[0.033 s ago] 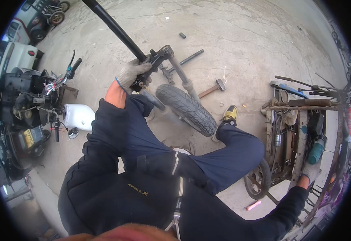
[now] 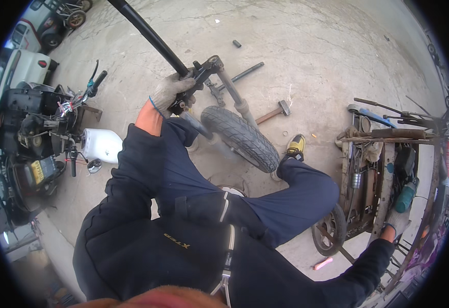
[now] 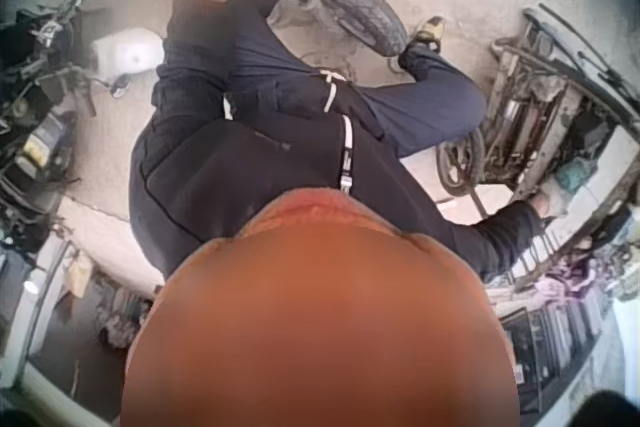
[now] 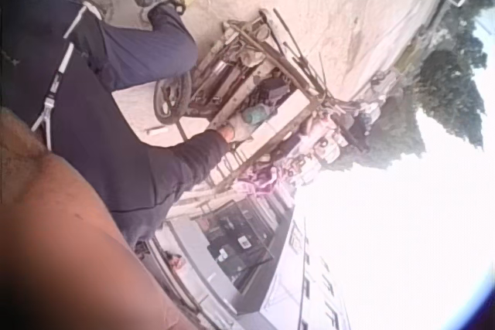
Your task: The person assembles a motorcycle front end by attaching the front wheel to the fork, tightening bolts with a hammer and impact wrench, and installing the front fender. The person uses both hands to align and secure components.
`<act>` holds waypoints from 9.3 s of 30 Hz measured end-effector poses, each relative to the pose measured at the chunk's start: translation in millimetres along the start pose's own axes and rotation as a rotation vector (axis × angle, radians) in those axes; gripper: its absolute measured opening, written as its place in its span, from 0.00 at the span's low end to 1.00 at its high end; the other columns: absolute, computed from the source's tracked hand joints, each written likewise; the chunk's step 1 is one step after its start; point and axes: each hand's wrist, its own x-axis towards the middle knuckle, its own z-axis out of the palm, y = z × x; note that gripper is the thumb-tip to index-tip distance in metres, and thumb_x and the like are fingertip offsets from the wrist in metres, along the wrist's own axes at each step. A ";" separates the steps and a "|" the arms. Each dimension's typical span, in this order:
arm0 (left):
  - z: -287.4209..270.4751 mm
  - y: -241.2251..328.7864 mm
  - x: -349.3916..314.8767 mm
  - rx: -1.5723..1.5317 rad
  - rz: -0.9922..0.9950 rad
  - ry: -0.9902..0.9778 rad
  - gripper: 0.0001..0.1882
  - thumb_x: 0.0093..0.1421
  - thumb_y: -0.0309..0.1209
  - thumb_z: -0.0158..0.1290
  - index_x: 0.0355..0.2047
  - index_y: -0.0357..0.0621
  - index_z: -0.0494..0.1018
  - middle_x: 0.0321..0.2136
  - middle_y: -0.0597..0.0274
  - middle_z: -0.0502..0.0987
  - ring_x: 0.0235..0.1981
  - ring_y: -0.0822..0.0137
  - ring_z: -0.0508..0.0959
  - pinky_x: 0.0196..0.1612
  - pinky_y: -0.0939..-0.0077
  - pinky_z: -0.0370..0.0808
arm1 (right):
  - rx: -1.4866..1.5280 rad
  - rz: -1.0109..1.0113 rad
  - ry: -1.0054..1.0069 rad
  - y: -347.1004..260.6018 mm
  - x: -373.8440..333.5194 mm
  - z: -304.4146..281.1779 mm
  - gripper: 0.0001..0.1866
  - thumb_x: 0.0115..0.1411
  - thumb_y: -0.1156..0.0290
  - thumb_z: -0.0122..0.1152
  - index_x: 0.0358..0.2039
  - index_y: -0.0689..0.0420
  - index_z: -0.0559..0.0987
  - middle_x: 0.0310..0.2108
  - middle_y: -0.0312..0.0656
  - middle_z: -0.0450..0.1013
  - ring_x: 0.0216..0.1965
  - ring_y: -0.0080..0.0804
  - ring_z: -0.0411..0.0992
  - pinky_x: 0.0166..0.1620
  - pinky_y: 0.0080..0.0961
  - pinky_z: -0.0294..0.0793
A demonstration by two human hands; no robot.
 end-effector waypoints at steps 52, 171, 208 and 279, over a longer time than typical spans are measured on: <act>31.4 9.2 -51.6 0.739 0.212 -0.179 0.59 0.54 0.60 0.64 0.76 0.41 0.54 0.65 0.37 0.72 0.63 0.46 0.76 0.66 0.63 0.71 | 2.066 -0.625 -1.340 -446.0 -301.9 -182.7 0.20 0.70 0.70 0.60 0.60 0.62 0.75 0.46 0.43 0.81 0.35 0.28 0.79 0.38 0.25 0.80; 295.2 234.1 35.0 0.830 1.034 -0.227 0.22 0.61 0.22 0.65 0.56 0.36 0.80 0.48 0.57 0.85 0.49 0.66 0.83 0.55 0.72 0.80 | 2.194 -0.504 -1.180 -480.3 -283.7 -150.3 0.27 0.59 0.76 0.71 0.59 0.62 0.75 0.46 0.36 0.82 0.26 0.18 0.73 0.28 0.20 0.74; 221.8 155.6 53.8 1.177 0.439 -0.213 0.26 0.60 0.43 0.69 0.51 0.37 0.83 0.42 0.59 0.85 0.45 0.68 0.82 0.54 0.72 0.76 | 2.069 -0.541 -1.055 -463.5 -275.8 -163.3 0.32 0.58 0.61 0.74 0.60 0.61 0.76 0.36 0.40 0.79 0.34 0.23 0.77 0.39 0.26 0.81; 143.5 -8.0 -216.7 1.420 -0.047 -0.031 0.30 0.52 0.42 0.65 0.55 0.44 0.81 0.40 0.44 0.85 0.43 0.45 0.85 0.47 0.56 0.81 | 2.336 -0.235 -1.451 -526.3 -219.4 -83.8 0.16 0.68 0.67 0.65 0.47 0.67 0.78 0.36 0.48 0.77 0.33 0.38 0.76 0.42 0.36 0.80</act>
